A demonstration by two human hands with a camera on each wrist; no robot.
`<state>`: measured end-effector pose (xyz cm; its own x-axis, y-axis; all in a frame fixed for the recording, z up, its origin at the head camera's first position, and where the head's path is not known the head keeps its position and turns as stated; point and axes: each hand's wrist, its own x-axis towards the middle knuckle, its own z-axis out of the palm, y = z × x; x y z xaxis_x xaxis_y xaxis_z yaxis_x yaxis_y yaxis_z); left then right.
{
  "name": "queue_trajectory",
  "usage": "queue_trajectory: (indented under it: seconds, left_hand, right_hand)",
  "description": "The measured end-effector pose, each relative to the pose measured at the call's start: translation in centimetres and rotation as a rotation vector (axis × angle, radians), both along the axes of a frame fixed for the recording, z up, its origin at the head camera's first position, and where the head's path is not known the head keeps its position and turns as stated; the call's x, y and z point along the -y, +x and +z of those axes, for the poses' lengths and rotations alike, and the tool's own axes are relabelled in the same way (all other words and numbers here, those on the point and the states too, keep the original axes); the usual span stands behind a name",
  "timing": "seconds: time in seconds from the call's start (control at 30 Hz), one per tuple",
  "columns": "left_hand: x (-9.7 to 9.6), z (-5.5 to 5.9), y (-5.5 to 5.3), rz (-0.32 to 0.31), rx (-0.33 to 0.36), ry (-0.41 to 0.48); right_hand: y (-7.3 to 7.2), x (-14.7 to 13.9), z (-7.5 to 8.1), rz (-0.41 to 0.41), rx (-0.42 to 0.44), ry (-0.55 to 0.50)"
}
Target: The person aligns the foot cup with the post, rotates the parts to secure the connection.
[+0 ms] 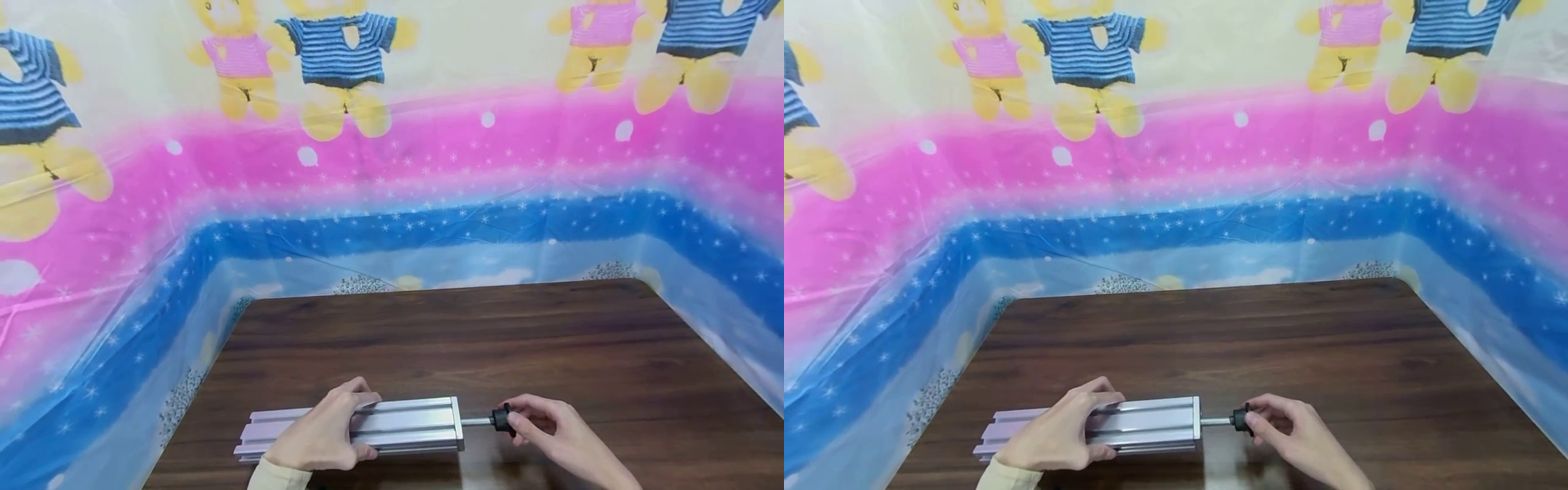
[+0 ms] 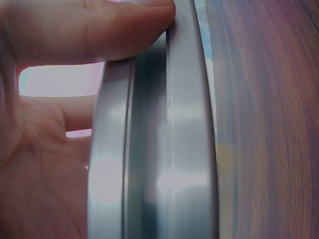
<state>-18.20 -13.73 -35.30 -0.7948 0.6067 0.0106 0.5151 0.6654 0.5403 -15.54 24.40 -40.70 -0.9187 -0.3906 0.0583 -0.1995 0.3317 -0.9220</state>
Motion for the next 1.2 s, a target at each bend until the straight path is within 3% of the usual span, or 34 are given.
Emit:
queue_trajectory:
  seconds: [0.63, 0.9, 1.03, 1.2]
  left_hand:
    - [0.0, 0.3, -0.5, -0.010, -0.009, 0.020]
    - [0.0, 0.0, -0.3, 0.000, -0.005, 0.009]
    - [0.0, -0.2, -0.3, -0.008, 0.028, 0.021]
    - [0.0, -0.4, -0.2, -0.015, 0.063, 0.028]
  right_hand:
    - [-0.3, 0.0, 0.4, 0.024, -0.136, -0.020]
    - [-0.5, -0.2, 0.1, 0.045, -0.055, -0.030]
    - [-0.6, -0.3, -0.2, 0.056, -0.006, -0.045]
    - [-0.6, -0.6, -0.7, 0.112, -0.011, -0.089]
